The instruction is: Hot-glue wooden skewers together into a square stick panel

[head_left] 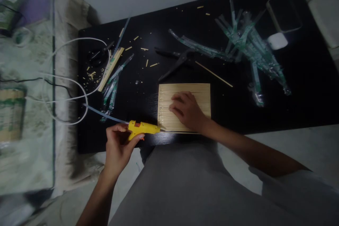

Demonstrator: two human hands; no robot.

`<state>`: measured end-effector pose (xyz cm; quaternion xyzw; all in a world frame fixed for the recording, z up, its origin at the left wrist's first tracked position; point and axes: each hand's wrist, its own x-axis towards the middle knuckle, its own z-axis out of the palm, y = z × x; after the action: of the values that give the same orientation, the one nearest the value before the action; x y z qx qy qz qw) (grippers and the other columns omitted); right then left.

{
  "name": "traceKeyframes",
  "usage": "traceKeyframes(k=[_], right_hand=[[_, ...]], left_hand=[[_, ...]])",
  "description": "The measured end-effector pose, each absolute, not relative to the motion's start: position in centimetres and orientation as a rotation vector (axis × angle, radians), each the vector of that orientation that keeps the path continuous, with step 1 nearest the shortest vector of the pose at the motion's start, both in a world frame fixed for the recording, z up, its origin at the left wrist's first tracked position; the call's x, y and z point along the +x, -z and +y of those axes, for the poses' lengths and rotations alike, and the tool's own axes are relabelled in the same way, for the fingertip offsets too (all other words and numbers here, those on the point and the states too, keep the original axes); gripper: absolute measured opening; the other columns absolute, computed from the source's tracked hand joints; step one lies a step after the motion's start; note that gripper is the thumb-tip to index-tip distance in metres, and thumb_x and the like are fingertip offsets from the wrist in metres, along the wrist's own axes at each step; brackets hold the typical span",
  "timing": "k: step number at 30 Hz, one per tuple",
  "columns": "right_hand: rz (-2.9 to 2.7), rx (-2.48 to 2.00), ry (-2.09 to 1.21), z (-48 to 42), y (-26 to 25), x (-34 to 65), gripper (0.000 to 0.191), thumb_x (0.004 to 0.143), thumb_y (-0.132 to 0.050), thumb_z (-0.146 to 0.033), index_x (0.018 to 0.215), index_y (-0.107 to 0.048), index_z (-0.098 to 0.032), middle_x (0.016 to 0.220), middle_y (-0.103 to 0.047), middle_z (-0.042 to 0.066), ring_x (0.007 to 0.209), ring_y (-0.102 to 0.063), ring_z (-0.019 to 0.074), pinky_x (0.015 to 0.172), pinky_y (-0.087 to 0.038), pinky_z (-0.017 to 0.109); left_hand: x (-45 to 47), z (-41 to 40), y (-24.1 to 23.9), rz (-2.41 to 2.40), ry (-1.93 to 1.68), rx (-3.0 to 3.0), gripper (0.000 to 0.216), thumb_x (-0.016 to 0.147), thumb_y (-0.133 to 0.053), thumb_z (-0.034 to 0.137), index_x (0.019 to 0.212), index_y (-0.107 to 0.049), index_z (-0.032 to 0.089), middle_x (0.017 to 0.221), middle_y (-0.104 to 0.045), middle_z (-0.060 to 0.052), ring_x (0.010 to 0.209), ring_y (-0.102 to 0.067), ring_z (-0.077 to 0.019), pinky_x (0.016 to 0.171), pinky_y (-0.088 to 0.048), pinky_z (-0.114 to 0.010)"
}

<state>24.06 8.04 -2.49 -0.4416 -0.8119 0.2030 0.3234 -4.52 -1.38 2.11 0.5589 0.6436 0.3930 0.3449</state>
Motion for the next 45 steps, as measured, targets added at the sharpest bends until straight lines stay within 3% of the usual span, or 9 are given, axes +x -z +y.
traceKeyframes(k=[6,10,13,17,19,23,25,40,45], right_hand=[[-2.133,-1.175,-0.549,8.1,2.4,24.0,0.015,0.102,-0.060,-0.021,0.091,-0.070,-0.021,0.115,-0.068,0.011,0.114,-0.055,0.0283,0.103,-0.046,0.047],[-2.142,-1.155,-0.527,8.2,2.3,24.0,0.015,0.103,-0.058,-0.020,0.092,-0.068,-0.020,0.114,-0.069,0.011,0.112,-0.056,0.0274,0.103,-0.045,0.046],[-2.144,-1.146,-0.539,8.2,2.3,24.1,0.014,0.103,-0.058,-0.020,0.093,-0.067,-0.019,0.115,-0.069,0.012,0.113,-0.057,0.0272,0.103,-0.044,0.047],[-2.173,-1.086,-0.596,7.6,2.2,24.3,0.011,0.099,-0.065,-0.031,0.100,-0.068,-0.021,0.118,-0.068,0.011,0.117,-0.057,0.0287,0.106,-0.042,0.049],[-2.248,-1.002,-0.612,7.0,2.0,24.5,0.026,0.096,-0.071,-0.040,0.110,-0.068,-0.019,0.122,-0.067,0.013,0.121,-0.056,0.0307,0.107,-0.042,0.051],[-2.477,-0.916,-0.663,6.0,1.2,25.0,0.073,0.088,-0.075,-0.063,0.139,-0.057,-0.014,0.144,-0.056,0.022,0.137,-0.045,0.0391,0.116,-0.036,0.061],[-2.547,-0.937,-0.696,5.8,0.9,25.1,0.083,0.087,-0.075,-0.064,0.147,-0.050,-0.013,0.151,-0.050,0.024,0.144,-0.039,0.0407,0.119,-0.033,0.064],[-2.516,-0.999,-0.677,6.9,1.7,25.6,0.093,0.078,-0.083,-0.060,0.148,-0.045,-0.012,0.151,-0.050,0.026,0.145,-0.040,0.0421,0.118,-0.035,0.064],[-2.480,-1.006,-0.613,7.2,1.6,26.1,0.079,0.087,-0.074,-0.059,0.146,-0.048,-0.014,0.150,-0.051,0.025,0.144,-0.041,0.0418,0.117,-0.035,0.065]], left_hand=[[-3.2,-0.8,-2.6,1.716,-1.080,1.143,0.061,0.062,-0.099,0.034,0.103,-0.054,0.025,0.102,-0.072,-0.001,0.098,-0.076,-0.0224,0.087,-0.067,-0.039],[-3.2,-0.3,-3.4,1.735,-0.965,1.114,0.044,0.068,-0.095,0.038,0.097,-0.066,0.021,0.105,-0.071,-0.003,0.093,-0.075,-0.0194,0.087,-0.065,-0.035],[-3.9,-0.1,-3.8,1.717,-0.830,1.134,0.038,0.075,-0.089,0.045,0.096,-0.072,0.018,0.099,-0.071,-0.004,0.080,-0.074,-0.0181,0.073,-0.065,-0.032],[-4.7,0.2,-3.7,1.618,-0.713,1.121,0.040,0.084,-0.082,0.051,0.102,-0.067,0.018,0.089,-0.075,-0.005,0.061,-0.068,-0.0150,0.057,-0.060,-0.030],[-4.8,0.5,-3.5,1.557,-0.687,1.102,0.041,0.088,-0.078,0.053,0.104,-0.062,0.019,0.089,-0.077,-0.006,0.064,-0.070,-0.0167,0.055,-0.059,-0.029],[-4.5,1.2,-3.0,1.520,-0.661,1.076,0.043,0.090,-0.075,0.056,0.107,-0.057,0.020,0.088,-0.077,-0.006,0.059,-0.065,-0.0142,0.048,-0.052,-0.025],[-4.3,1.5,-2.9,1.522,-0.648,1.070,0.044,0.091,-0.074,0.057,0.107,-0.057,0.020,0.086,-0.075,-0.004,0.056,-0.061,-0.0125,0.047,-0.050,-0.024],[-4.4,1.7,-2.9,1.523,-0.618,1.078,0.043,0.091,-0.071,0.060,0.099,-0.058,0.020,0.076,-0.069,0.000,0.052,-0.053,-0.0100,0.046,-0.047,-0.022],[-4.5,1.5,-2.7,1.510,-0.622,1.082,0.040,0.093,-0.071,0.057,0.099,-0.059,0.019,0.079,-0.071,-0.001,0.055,-0.055,-0.0104,0.048,-0.049,-0.022]])
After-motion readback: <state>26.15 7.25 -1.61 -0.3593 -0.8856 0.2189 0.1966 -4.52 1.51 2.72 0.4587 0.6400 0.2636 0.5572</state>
